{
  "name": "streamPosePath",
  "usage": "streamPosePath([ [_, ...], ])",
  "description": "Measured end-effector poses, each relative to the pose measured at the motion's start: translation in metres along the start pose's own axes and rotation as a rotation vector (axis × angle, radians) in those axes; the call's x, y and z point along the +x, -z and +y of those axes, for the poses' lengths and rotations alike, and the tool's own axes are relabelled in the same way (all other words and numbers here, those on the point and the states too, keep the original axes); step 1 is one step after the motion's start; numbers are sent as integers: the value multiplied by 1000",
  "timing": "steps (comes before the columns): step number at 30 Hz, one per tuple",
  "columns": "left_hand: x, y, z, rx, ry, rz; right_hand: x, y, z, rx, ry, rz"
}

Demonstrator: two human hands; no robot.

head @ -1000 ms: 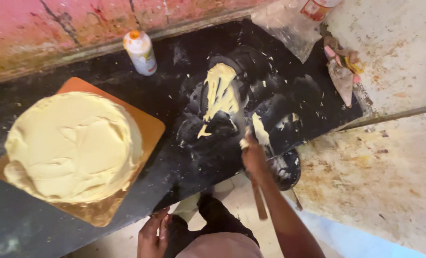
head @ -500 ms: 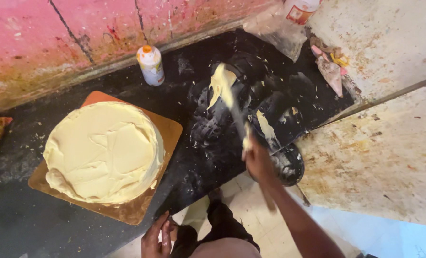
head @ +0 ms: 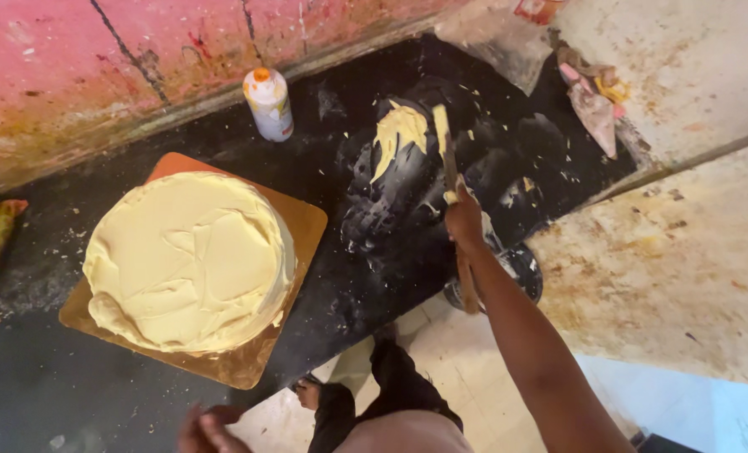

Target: The person uses a long metal spatula to spread and smooth cream icing over the top of a round cake sitting on a gold cardboard base, gathering more icing from a pile on the black counter.

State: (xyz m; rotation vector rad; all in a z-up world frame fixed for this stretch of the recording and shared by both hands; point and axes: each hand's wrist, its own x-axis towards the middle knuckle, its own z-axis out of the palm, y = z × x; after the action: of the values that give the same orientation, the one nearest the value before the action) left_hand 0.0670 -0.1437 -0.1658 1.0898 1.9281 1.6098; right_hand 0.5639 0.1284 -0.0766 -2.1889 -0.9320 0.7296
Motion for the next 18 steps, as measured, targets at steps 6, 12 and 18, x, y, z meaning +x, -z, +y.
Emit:
streamPosePath([
  [6,3,-14,55,-107,161,-35,46,-40,10,-401,485,-33],
  [12,-25,-93,124,-187,285,-658,-86,9,85,-368,361,-298],
  [18,2,-166,165,-331,392,-594,-156,69,78,300,-87,-592],
])
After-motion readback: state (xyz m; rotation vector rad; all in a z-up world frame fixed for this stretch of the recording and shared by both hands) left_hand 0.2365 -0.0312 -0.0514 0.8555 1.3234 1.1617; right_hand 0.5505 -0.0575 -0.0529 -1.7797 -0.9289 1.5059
